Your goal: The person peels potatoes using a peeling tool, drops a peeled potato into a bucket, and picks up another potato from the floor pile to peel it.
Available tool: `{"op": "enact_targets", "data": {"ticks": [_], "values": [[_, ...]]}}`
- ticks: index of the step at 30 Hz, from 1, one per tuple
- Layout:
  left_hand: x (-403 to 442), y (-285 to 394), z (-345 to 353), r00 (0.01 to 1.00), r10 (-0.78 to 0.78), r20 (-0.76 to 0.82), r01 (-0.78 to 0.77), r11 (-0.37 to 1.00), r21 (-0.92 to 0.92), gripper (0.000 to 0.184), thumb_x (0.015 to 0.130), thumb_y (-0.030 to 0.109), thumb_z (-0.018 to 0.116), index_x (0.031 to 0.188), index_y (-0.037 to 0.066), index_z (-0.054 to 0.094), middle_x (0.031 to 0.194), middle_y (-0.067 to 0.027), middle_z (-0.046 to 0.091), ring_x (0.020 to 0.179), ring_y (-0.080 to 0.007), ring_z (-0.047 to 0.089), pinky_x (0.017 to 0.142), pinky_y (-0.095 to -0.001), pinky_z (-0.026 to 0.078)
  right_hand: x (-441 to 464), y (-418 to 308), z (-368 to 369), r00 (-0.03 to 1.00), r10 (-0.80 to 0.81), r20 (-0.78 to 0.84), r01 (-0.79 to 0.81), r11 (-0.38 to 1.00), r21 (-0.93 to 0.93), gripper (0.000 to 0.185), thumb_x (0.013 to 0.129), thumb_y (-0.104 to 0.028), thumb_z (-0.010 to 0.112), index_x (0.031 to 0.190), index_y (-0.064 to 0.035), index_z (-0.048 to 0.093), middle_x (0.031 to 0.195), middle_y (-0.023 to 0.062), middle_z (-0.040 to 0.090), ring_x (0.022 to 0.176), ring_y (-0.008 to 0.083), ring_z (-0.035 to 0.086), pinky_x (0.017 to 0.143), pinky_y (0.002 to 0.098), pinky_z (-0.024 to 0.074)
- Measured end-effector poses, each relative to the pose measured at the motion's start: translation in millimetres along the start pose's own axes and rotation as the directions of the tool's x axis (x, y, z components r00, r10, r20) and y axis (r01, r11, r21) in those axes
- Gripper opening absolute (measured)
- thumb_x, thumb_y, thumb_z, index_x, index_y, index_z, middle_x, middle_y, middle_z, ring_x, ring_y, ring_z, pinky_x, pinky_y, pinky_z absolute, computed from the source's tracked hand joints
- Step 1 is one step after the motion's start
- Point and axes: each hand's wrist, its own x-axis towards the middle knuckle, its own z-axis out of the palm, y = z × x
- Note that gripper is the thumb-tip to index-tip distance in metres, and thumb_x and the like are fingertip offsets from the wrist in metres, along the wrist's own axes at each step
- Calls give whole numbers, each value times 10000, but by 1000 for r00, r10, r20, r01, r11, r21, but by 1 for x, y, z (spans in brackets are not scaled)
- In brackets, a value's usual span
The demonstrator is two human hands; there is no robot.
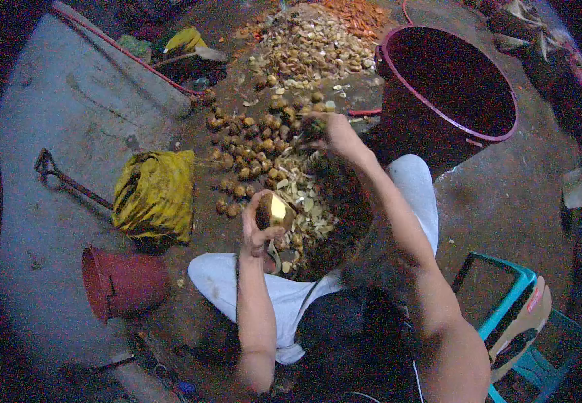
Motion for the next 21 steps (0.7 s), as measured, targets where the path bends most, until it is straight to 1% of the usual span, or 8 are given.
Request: {"op": "enact_targets", "data": {"ticks": [3, 7, 8, 11, 14, 17, 19, 21], "values": [[-5, 25, -31, 1000, -16, -1, 16, 1000, 21, 714, 618, 213, 835, 1222, 5, 516, 1023, -79, 607, 977, -204, 593, 907, -332, 469, 3, -35, 29, 971, -225, -77, 234, 965, 121, 513, 663, -261, 868, 1058, -14, 654, 986, 112, 693, 917, 189, 635, 834, 345, 490], [-12, 13, 4, 984, -177, -34, 171, 976, -135, 713, 606, 95, 801, 1246, 24, 495, 1057, -73, 591, 974, -191, 589, 894, -316, 471, -11, -24, 23, 988, -145, 50, 137, 980, 144, 455, 673, -217, 864, 1031, -20, 663, 963, 102, 696, 904, 173, 637, 835, 337, 492], [-13, 13, 6, 993, -116, -33, 111, 987, -115, 716, 611, 98, 793, 1255, 28, 488, 1080, -72, 584, 984, -192, 587, 895, -322, 472, -8, -5, 22, 999, 19, 42, -29, 969, 247, 441, 678, -217, 861, 1021, -21, 665, 957, 99, 696, 901, 172, 637, 830, 334, 491], [-8, -2, -1, 1000, 10, -26, -14, 991, -133, 735, 620, 115, 782, 1280, 30, 470, 1147, -70, 567, 1020, -204, 580, 899, -340, 477, -7, -15, 11, 999, -18, -33, 24, 980, 197, 405, 688, -207, 853, 994, -20, 665, 930, 97, 690, 878, 175, 635, 814, 322, 493], [-7, -5, 4, 988, -96, -118, 63, 965, -256, 769, 609, 126, 781, 1300, 32, 457, 1157, -74, 559, 1039, -216, 573, 911, -349, 473, -8, -24, 20, 952, -299, -71, 306, 937, 168, 397, 692, -204, 848, 987, -18, 658, 912, 97, 686, 848, 180, 634, 802, 324, 500], [-9, -6, 3, 986, -38, -161, -8, 962, -274, 805, 593, 110, 789, 1318, 45, 445, 1165, -73, 542, 1085, -221, 541, 970, -344, 432, -7, -12, 14, 999, 52, -4, -50, 983, 177, 550, 631, -311, 883, 1064, -55, 661, 975, 146, 698, 956, 263, 668, 874, 387, 492], [-6, -9, 1, 986, -32, -164, -19, 953, -304, 818, 589, 99, 801, 1322, 51, 442, 1166, -67, 532, 1088, -225, 535, 978, -344, 425, -4, -15, 12, 996, 47, -81, -31, 981, 190, 552, 636, -345, 878, 1061, -65, 665, 986, 141, 697, 969, 262, 663, 895, 386, 484], [-4, -10, 1, 987, 5, -158, -55, 947, -318, 808, 597, 86, 805, 1319, 51, 444, 1159, -66, 534, 1085, -232, 535, 968, -348, 435, -12, -29, 25, 977, -215, -1, 213, 967, 141, 569, 628, -363, 878, 1063, -66, 665, 1016, 135, 695, 954, 258, 670, 873, 374, 498]]}}
